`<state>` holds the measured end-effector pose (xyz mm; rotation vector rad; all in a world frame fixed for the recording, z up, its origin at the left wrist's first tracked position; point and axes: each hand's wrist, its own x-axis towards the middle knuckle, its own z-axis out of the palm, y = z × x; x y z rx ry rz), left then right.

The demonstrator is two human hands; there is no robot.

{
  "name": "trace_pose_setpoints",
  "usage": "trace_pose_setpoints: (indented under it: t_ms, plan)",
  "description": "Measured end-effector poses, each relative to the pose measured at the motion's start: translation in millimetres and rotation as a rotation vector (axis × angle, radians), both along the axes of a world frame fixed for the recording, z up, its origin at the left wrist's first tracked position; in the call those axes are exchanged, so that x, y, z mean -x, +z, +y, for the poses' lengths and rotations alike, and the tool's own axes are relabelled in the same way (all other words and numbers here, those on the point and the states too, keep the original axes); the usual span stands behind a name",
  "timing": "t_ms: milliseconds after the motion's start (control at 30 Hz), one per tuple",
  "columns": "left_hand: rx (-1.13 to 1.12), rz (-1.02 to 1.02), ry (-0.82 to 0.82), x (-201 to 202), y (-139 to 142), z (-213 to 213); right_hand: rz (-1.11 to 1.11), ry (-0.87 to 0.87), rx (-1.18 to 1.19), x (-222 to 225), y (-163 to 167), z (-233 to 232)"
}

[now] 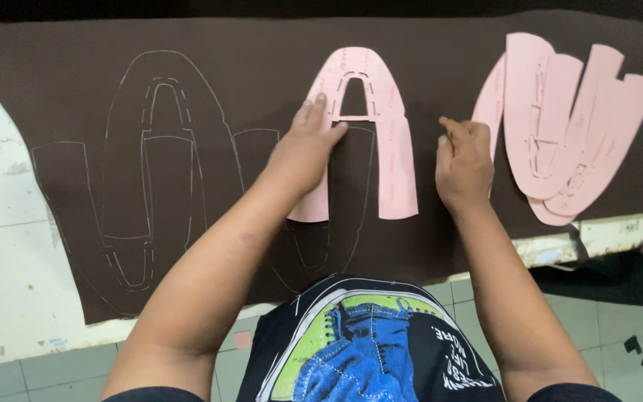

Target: The person places pink paper shoe pattern pieces on a sheet of brown paper and traces around their inner edges with a pencil, repositioning each pattern to complete the outline. They stack finished patterns aside and continue tracing additional pieces on the brown paper.

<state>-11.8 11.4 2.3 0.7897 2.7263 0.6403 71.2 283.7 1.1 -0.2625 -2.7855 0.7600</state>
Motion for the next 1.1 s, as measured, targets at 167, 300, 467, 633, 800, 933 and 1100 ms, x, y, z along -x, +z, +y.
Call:
trace_pose_setpoints:
  t_ms: [167, 300, 467, 633, 800, 933, 1100]
  plan:
    - [-0.163, -0.079, 0.085, -16.0, -5.2, -17.7, -0.033, -0.285, -0.066, -40.2, -2.0, 70.3]
    - [0.004, 0.243, 0.09, -34.9, -2.3, -8.5, -0.135, -0.636, -0.185, -71.1, 14.9, 139.0]
    - [-0.384, -0.193, 0.26, -60.8, -10.5, 68.5, -0.183, -0.72, -0.054, -69.4, 21.0, 191.8]
    - [-0.876, -0.6, 0.442, -61.1, -19.0, 176.0, -0.045, -0.555, 0.296, -65.1, 14.5, 217.4]
    - [-0.78, -0.555, 0.551, -50.6, -15.4, 233.5, -0.101, -0.432, 0.847, -64.8, 7.7, 231.1]
    - [-0.776, -0.561, 0.662, -49.8, -9.8, 251.8, -0.245, -0.428, 1.02, -62.2, 6.7, 246.0]
    - [-0.918, -0.712, 0.764, -64.1, 0.0, 271.6, -0.276, -0.248, 1.354, -68.4, 3.8, 266.7]
